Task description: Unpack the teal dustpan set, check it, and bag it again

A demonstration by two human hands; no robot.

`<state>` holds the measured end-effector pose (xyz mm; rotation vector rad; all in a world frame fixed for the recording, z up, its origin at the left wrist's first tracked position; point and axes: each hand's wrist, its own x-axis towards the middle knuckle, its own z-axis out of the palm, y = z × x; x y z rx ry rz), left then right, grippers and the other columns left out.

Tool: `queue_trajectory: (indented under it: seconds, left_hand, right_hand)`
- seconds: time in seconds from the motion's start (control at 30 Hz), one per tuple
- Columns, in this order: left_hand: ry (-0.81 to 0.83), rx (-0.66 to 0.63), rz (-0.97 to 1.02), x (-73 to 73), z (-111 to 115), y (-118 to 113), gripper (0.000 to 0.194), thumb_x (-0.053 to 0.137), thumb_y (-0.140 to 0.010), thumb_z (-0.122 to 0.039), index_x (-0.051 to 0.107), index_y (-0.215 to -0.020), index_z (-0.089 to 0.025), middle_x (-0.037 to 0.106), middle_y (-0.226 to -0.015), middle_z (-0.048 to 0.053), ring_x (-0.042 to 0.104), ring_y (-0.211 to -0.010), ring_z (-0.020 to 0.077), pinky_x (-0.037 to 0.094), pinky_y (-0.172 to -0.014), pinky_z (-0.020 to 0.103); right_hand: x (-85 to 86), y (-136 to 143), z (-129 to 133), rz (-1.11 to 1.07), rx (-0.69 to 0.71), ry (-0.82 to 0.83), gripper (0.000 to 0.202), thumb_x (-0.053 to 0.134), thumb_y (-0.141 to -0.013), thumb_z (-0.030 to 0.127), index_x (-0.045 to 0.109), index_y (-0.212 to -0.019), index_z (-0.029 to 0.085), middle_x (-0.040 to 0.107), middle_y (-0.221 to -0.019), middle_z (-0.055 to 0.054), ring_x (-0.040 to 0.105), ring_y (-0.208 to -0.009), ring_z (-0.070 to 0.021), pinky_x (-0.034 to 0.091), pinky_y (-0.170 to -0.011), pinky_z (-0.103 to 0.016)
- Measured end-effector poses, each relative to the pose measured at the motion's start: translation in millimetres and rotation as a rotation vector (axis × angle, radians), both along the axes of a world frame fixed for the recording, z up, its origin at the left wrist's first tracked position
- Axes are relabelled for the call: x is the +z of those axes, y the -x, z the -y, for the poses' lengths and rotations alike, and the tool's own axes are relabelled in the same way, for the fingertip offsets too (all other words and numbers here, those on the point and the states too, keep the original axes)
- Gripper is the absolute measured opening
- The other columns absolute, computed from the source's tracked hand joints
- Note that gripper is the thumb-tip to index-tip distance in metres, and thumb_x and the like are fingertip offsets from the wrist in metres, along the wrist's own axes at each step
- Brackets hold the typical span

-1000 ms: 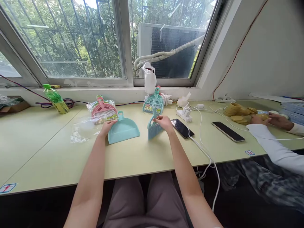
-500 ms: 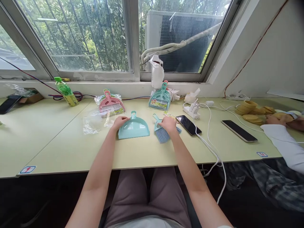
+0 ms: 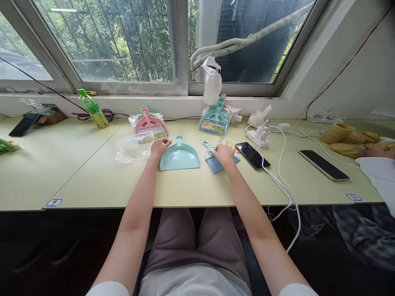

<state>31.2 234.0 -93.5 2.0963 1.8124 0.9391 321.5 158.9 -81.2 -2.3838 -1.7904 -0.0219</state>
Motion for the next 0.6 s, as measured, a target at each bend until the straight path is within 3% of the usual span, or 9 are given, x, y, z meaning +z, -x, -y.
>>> queue_trajectory:
  seconds: [0.13,0.23,0.43,0.6]
  left_hand:
    - [0.027,-0.068,-0.309,4.4,7.4,-8.2,0.041,0.051,-0.083,-0.054,0.068,-0.067,-0.02,0.069,-0.077,0.01,0.061,-0.077,0.0237,0.035,-0.062,0.03]
    - [0.065,-0.116,-0.414,7.1,11.0,-14.7,0.047,0.043,-0.087,-0.052,0.065,-0.062,-0.019,0.067,-0.075,0.011,0.06,-0.075,0.0236,0.033,-0.059,0.03]
    - [0.122,-0.183,-0.348,3.5,12.0,-21.7,0.051,0.037,-0.088,-0.052,0.063,-0.06,-0.019,0.063,-0.066,0.01,0.057,-0.067,0.0224,0.031,-0.058,0.03]
    - [0.123,-0.197,-0.293,-0.6,12.6,-27.3,0.05,0.038,-0.086,-0.053,0.063,-0.057,-0.02,0.06,-0.061,0.01,0.057,-0.066,0.023,0.032,-0.06,0.031]
  right_hand:
    - [-2.4,0.1,-3.0,-0.001,0.002,-0.012,0.034,0.058,-0.082,0.041,0.069,-0.103,0.016,0.068,-0.099,-0.014,0.064,-0.095,-0.028,0.046,-0.076,-0.033]
    - [1.0,-2.6,-2.3,-0.015,-0.012,-0.003,0.037,0.062,-0.078,0.042,0.07,-0.1,0.012,0.069,-0.096,-0.017,0.065,-0.094,-0.0289,0.047,-0.075,-0.033]
    - [16.0,-13.4,3.9,-0.146,-0.103,-0.152,0.031,0.057,-0.079,0.043,0.069,-0.093,0.018,0.07,-0.094,-0.013,0.065,-0.093,-0.0281,0.046,-0.076,-0.033]
    - [28.7,-12.7,11.2,-0.225,-0.093,-0.336,0.032,0.054,-0.083,0.047,0.066,-0.096,0.021,0.071,-0.089,-0.01,0.065,-0.09,-0.0276,0.044,-0.073,-0.032]
